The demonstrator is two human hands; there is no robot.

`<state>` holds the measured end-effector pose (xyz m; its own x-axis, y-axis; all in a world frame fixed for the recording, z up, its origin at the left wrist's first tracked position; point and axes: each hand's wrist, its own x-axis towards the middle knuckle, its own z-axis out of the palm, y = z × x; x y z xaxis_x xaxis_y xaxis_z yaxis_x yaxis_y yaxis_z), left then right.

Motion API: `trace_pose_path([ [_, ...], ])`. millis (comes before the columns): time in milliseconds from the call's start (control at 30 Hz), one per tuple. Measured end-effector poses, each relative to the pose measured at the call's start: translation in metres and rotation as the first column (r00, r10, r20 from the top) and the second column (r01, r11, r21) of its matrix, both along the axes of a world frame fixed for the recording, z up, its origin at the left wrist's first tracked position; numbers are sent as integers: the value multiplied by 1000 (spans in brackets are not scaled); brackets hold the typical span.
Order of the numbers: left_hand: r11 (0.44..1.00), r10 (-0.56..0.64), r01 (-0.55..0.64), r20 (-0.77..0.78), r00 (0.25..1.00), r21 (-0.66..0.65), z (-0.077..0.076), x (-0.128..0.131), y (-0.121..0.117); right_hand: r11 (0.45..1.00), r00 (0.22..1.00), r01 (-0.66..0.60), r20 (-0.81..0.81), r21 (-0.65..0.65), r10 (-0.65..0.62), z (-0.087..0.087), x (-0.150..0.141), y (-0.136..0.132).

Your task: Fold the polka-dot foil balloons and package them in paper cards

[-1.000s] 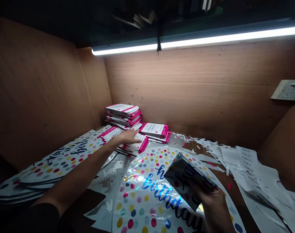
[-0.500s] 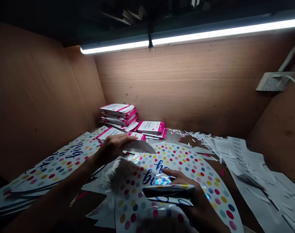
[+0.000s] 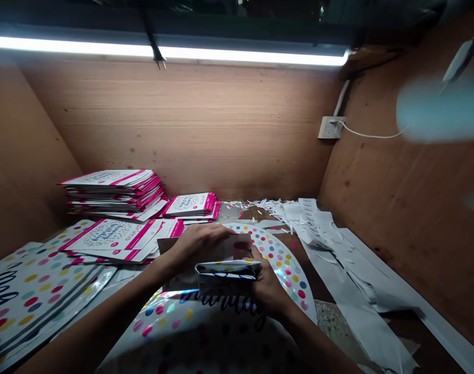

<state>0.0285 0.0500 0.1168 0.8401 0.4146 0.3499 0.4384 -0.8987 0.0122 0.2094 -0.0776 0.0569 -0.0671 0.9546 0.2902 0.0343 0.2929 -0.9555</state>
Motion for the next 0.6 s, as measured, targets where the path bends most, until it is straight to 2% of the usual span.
trace_pose_path([
  [133, 998, 2, 4, 92, 996, -59, 1, 1, -3, 994, 995, -75, -70, -80, 69, -1, 0, 0],
  [233, 994, -94, 98, 69, 993, -53, 3, 6, -13, 981, 987, -157, -47, -117, 153, -3, 6, -2],
  [333, 980, -200, 200, 19, 980, 20, 3, 10, -18, 963, 974, -217, 24, -160, 224, -5, 10, -2],
  [433, 964, -243, 244, -19, 970, 111, 1, 8, -14, 968, 985, -173, -52, -179, 166, -7, 12, 1],
  [533, 967, -245, 251, -116, 963, 40, -3, 1, -8, 977, 966, -113, -249, -183, 65, -6, 14, 6],
  [600, 977, -207, 211, -148, 967, 12, -7, -3, -9, 983, 933, -75, -359, -169, 9, -5, 15, 7],
])
